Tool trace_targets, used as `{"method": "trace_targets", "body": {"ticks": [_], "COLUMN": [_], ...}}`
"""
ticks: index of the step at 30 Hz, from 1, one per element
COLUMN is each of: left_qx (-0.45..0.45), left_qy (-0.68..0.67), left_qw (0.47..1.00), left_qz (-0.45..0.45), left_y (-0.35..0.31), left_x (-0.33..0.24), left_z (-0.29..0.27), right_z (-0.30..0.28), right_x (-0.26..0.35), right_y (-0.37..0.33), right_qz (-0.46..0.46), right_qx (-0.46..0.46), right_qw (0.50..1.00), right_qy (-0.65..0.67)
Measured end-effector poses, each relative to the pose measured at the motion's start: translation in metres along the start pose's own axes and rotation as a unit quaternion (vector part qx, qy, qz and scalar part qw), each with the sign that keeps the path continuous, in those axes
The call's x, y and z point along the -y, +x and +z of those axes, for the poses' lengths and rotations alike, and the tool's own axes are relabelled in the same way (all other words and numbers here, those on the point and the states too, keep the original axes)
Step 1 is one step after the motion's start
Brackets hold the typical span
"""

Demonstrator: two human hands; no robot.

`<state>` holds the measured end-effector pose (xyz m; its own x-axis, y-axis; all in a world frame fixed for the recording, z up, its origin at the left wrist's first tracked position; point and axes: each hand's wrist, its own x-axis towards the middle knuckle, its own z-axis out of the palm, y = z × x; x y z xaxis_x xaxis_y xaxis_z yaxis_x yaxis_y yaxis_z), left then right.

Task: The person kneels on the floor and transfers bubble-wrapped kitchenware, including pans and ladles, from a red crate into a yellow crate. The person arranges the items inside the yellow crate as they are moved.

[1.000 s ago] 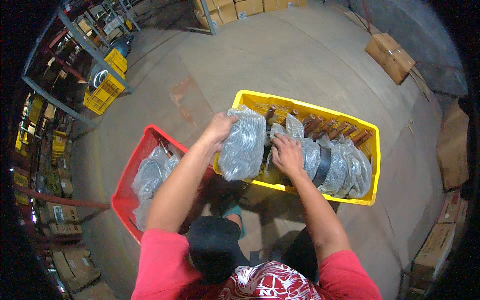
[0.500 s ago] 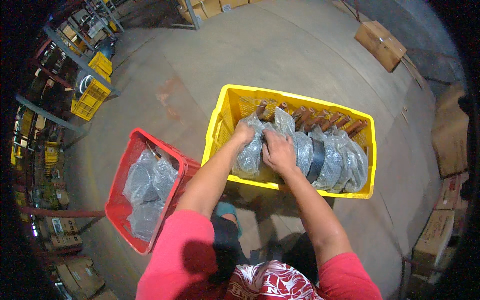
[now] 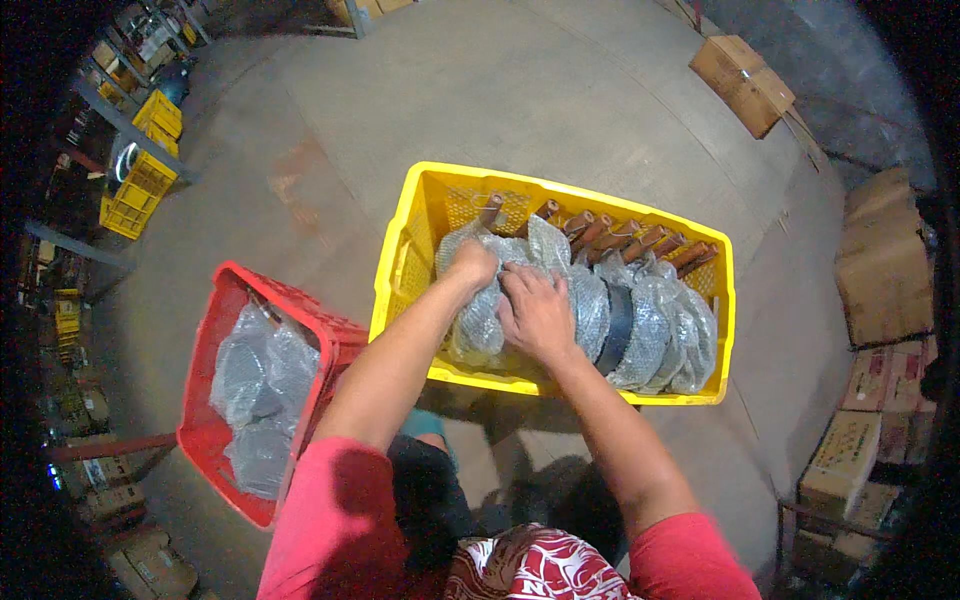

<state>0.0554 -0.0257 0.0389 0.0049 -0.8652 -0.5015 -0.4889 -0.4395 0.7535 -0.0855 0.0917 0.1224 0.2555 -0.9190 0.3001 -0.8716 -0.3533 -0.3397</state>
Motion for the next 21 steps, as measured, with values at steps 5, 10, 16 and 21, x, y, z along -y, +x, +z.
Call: {"method": "trace_targets", "body": {"ticks": [5, 10, 16, 21], "left_qx": [-0.022, -0.033, 0.016, 0.077], "left_qy": [0.051, -0.017, -0.104, -0.441], "left_qw": [0.998, 0.999, 0.994, 0.890], "left_qz": [-0.032, 0.003, 0.002, -0.087], "left_y": [-0.034, -0.025, -0.008, -0.049], "left_x": [-0.019, 0.008, 0.030, 0.011], "left_z": [-0.004, 0.003, 0.022, -0.014], "right_z": [0.004, 0.001, 0.000, 0.007], "right_x": [0.002, 0.006, 0.030, 0.049], "right_y": [-0.001, -0.001, 0.029, 0.035], "right_qz": [-0.005, -0.002, 0.159, 0.096], "right_qx": [0.031, 0.053, 0.232, 0.221], "right_qw": [0.999, 0.998, 0.959, 0.965], "right_qy": [-0.013, -0.020, -0.019, -0.104]}}
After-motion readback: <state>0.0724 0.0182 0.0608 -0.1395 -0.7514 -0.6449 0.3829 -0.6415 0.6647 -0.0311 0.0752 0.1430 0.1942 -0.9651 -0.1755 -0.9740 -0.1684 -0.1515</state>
